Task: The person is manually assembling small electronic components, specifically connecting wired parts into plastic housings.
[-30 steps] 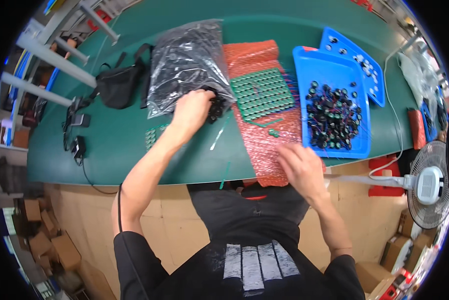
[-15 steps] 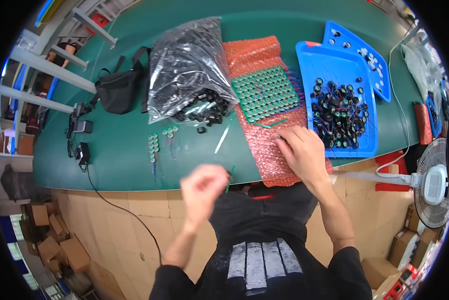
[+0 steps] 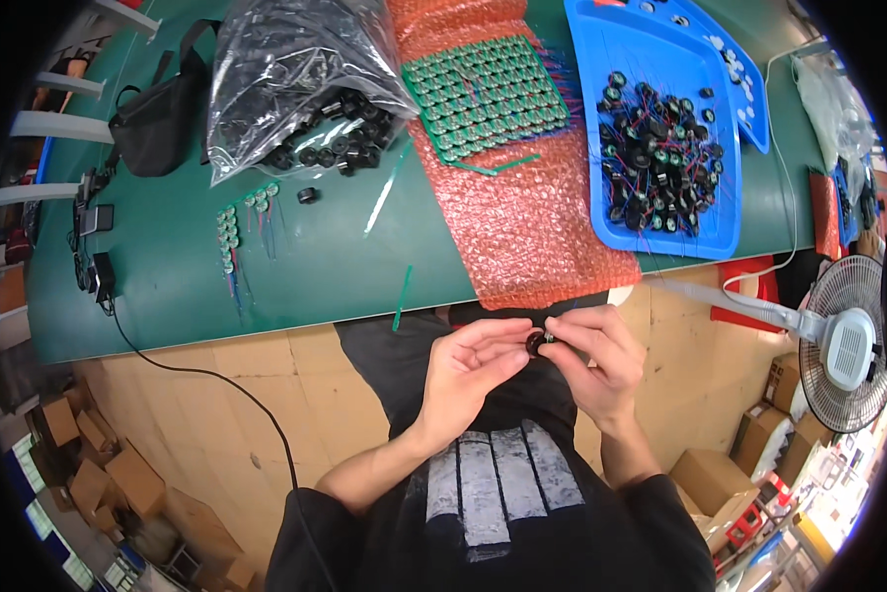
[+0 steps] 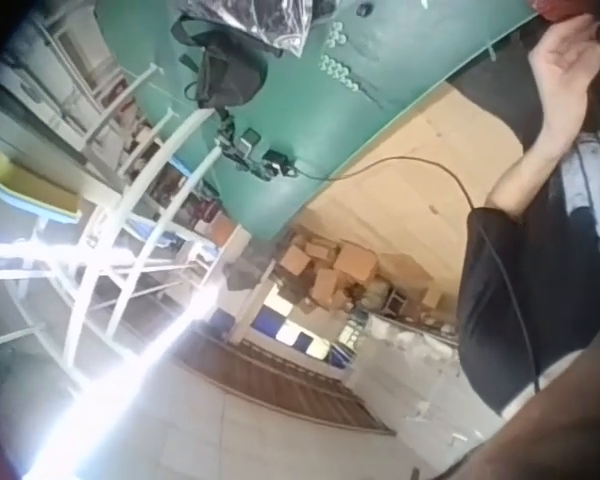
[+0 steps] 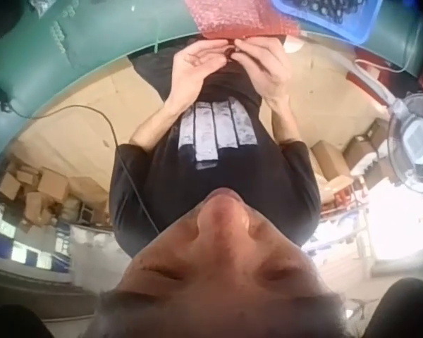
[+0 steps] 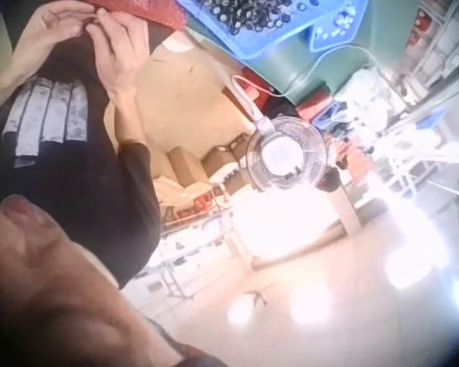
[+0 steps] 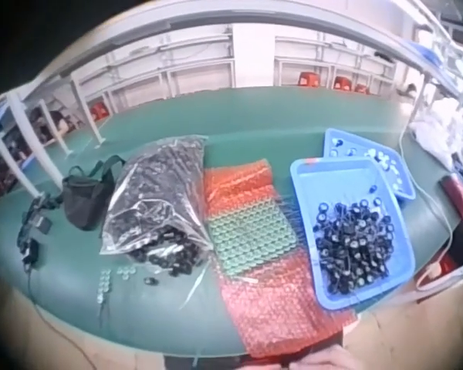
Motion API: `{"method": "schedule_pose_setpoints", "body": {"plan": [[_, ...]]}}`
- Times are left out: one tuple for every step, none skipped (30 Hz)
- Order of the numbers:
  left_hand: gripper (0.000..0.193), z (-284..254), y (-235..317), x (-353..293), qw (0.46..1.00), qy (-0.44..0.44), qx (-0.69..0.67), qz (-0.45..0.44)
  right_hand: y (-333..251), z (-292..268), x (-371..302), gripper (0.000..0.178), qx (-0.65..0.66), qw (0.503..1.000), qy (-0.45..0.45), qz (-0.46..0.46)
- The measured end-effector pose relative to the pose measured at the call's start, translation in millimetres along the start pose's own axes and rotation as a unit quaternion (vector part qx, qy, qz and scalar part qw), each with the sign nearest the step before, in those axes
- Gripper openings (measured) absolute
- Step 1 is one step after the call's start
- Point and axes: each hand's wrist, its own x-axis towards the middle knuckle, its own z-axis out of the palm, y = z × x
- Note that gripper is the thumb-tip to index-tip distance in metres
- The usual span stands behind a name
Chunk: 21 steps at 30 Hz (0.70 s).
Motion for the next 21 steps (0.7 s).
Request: {"method": "schedule_pose_setpoints", "body": {"plan": [[0.036,1,-2,0,1.0,-0.002,0.001,0.012,1,0,-1,0.034,-0.001,1.0,-0.001,0.005],[0.032,2,-7,1,1.0,0.005,-0.018,0.014,2,-1,-2,0.034,0.008,1.0,-0.003,0.011],[0.032,0,-10,2,1.0,0.008,-0.021,0.011,3,-1,-3,0.034,0.017,1.0,-0.006,0.015],[0.032,-2,-12,4,1.0,-0.011,-0.027,0.007,4,1,-4,0.034,0.018,1.0,-0.01,0.018],[0.032,-4,-13,5,0.999,-0.029,-0.033,0.003,6,3,-7,0.032,0.036,0.999,0.011,0.032],[0.031,-1,-13,5,0.999,-0.013,-0.038,-0.001,8,5,-9,0.03,0.055,0.997,0.032,0.047],[0.031,0,-14,4,0.999,-0.008,-0.041,-0.001,9,5,-9,0.03,0.057,0.997,0.026,0.048],[0.03,-1,-14,4,0.999,-0.009,-0.05,-0.008,10,5,-9,0.03,0.069,0.996,0.024,0.048],[0.03,-2,-13,3,0.998,-0.011,-0.058,-0.014,10,5,-9,0.03,0.081,0.995,0.022,0.047],[0.03,-1,-11,2,0.998,-0.008,-0.06,-0.014,10,4,-11,0.03,0.082,0.995,0.018,0.048],[0.03,0,-8,1,0.997,0.002,-0.078,-0.019,10,4,-12,0.03,0.1,0.994,0.017,0.045],[0.029,0,-6,0,0.995,0.01,-0.096,-0.023,10,4,-14,0.029,0.117,0.992,0.016,0.042],[0.029,-2,-5,0,0.995,0.012,-0.097,-0.023,9,4,-13,0.029,0.118,0.992,0.015,0.043],[0.029,-3,-5,-2,0.996,0.009,-0.09,-0.012,6,3,-12,0.029,0.11,0.993,0.008,0.038],[0.029,-4,-5,-3,0.997,0.006,-0.082,-0.001,5,3,-12,0.028,0.101,0.994,0.001,0.032],[0.029,-4,-5,-3,0.996,0.007,-0.085,-0.002,4,4,-13,0.028,0.101,0.994,-0.002,0.034],[0.029,-5,-6,-3,0.997,0.001,-0.073,0.009,4,6,-14,0.027,0.098,0.994,-0.009,0.036],[0.029,-6,-7,-3,0.998,-0.005,-0.061,0.02,4,7,-16,0.026,0.096,0.995,-0.016,0.039],[0.029,-4,-8,-2,0.998,-0.001,-0.065,0.017,5,8,-18,0.026,0.096,0.994,-0.02,0.043],[0.03,-1,-8,-2,0.998,0.003,-0.026,0.058,5,9,-19,0.026,0.096,0.994,-0.01,0.05],[0.03,1,-8,-2,0.995,0.006,0.013,0.099,4,9,-21,0.026,0.095,0.994,0.001,0.057]]}}
